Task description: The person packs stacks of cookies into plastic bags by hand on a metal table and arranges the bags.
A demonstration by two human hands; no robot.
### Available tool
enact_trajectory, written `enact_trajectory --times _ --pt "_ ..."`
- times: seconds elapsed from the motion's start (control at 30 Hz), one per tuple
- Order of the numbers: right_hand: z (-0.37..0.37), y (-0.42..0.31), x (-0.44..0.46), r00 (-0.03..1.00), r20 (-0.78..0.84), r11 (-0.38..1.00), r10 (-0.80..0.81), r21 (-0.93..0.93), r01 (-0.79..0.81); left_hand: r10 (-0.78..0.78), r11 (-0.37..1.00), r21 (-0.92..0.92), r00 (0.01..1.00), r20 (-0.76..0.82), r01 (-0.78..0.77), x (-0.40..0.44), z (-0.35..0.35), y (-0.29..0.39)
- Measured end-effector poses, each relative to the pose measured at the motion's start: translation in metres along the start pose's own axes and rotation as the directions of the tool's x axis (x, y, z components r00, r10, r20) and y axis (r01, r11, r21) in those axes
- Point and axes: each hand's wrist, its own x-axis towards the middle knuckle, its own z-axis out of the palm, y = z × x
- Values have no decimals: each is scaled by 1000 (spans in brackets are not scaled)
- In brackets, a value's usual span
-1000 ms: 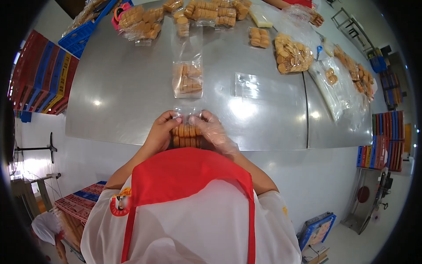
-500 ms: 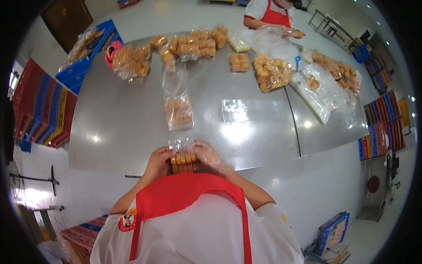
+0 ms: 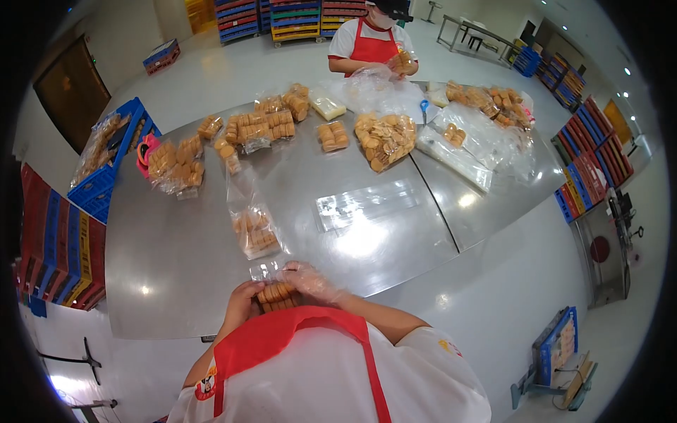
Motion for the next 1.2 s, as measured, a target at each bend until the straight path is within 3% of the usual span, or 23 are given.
enact_trajectory --times 0.1,0.2,0.3,0.4,0.5,0.7,0.9,1.0,1.1,1.2 --pt "6 -13 -12 999 -23 999 -48 0 48 28 997 80 994 -105 -20 -10 12 7" --pt "11 -23 -19 1000 -27 989 1 151 3 48 995 97 994 -101 -38 -8 11 5" --pt "6 -22 -20 993 114 989 29 140 -45 17 998 55 996 -82 -13 -7 6 2" --pt "8 -33 -32 993 114 983 22 176 -42 -28 996 79 997 -66 34 -12 5 6" --pt "9 -34 -33 993 59 990 102 91 -107 -18 997 69 998 -52 21 -12 -1 6" --pt "1 -33 -34 983 176 996 -47 -60 58 -71 995 74 993 91 64 -27 4 15" --pt "0 -34 -53 961 271 999 -48 25 43 225 884 312 903 366 -347 -37 -4 0" --pt "10 -28 -49 970 239 939 -37 341 -48 292 809 432 911 293 -398 -24 -10 -6" --pt "4 -33 -33 989 141 986 -33 165 9 233 842 474 966 110 -257 -23 5 6" --pt "15 -89 -58 993 116 987 36 152 -53 127 964 230 991 37 -132 -46 34 30"
